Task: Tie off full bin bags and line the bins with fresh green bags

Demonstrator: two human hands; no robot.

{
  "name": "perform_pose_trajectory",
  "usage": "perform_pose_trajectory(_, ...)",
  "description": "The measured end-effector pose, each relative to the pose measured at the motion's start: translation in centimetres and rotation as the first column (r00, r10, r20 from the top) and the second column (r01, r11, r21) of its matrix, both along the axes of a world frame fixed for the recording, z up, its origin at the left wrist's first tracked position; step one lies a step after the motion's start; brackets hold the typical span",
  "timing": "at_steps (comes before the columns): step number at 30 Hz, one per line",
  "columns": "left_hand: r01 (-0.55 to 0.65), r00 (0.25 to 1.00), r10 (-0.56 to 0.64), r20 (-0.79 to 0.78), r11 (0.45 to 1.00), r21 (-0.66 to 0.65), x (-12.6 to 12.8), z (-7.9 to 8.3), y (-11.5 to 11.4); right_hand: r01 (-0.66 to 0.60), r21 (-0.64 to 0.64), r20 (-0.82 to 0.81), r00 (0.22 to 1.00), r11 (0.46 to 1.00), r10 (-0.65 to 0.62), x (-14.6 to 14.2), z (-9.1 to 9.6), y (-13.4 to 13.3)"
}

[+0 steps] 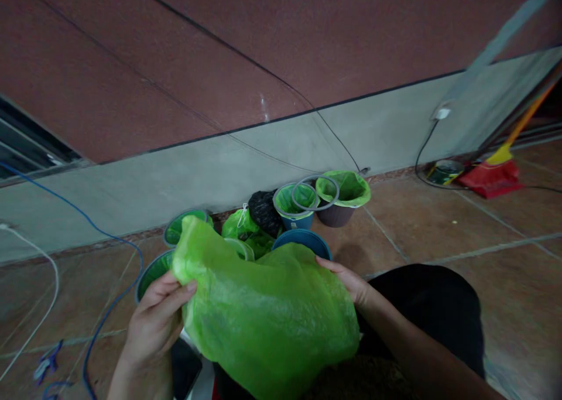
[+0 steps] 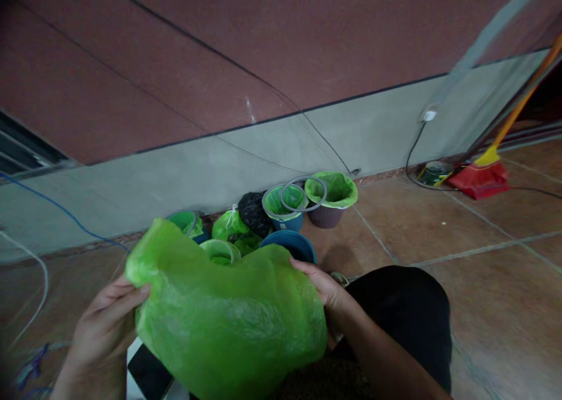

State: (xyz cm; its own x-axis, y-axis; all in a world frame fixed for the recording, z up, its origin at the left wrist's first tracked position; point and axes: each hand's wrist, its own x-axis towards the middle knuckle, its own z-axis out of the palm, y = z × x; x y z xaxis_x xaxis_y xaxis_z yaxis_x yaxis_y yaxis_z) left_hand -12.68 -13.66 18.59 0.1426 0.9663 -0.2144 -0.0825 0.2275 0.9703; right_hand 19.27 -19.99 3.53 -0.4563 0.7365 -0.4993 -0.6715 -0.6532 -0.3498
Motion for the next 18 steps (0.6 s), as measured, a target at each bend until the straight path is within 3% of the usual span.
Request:
perform_pose_trajectory(3,-0.063,0.995,0.062,-0.073,0.998,-0.024,-0.6,-1.4,2.8,0.097,0.072,0.232,0.966,0.993,-0.111,3.7,-0.7,1.0)
perform_pose_trajectory(7,-0.143,0.979,0.153,-0.133,0.986,0.081,-1.0,-4.5,5.3,0.357,0.103,0.441,0.82,0.928,-0.365,7.3,-1.5,2.2)
perform_pose_trajectory(10,-0.207,0.955,0.235,-0.182,0.965,0.16,-0.2,-6.2,7.2,0.392,0.205,0.525,0.73,0.897,-0.438,8.5,-0.7,3.2)
perform_pose_trajectory(12,-0.222,0.929,0.289,-0.231,0.935,0.276,0.7,-6.4,8.6,0.287,0.334,0.552,0.713,0.898,-0.433,8.9,0.4,3.9)
perform_pose_trajectory(15,-0.163,0.884,0.346,-0.314,0.859,0.485,1.9,-5.2,10.9,-0.074,0.494,0.676,0.659,0.866,-0.329,8.8,1.8,4.6)
perform_pose_trajectory(16,-0.131,0.87,0.356,-0.34,0.833,0.538,2.4,-4.5,11.5,-0.232,0.487,0.766,0.576,0.842,-0.284,8.6,1.9,4.7)
perform_pose_trajectory(18,-0.06,0.852,0.359,-0.38,0.789,0.611,3.2,-3.3,12.3,-0.527,0.353,0.931,0.276,0.773,-0.238,8.0,1.7,4.8)
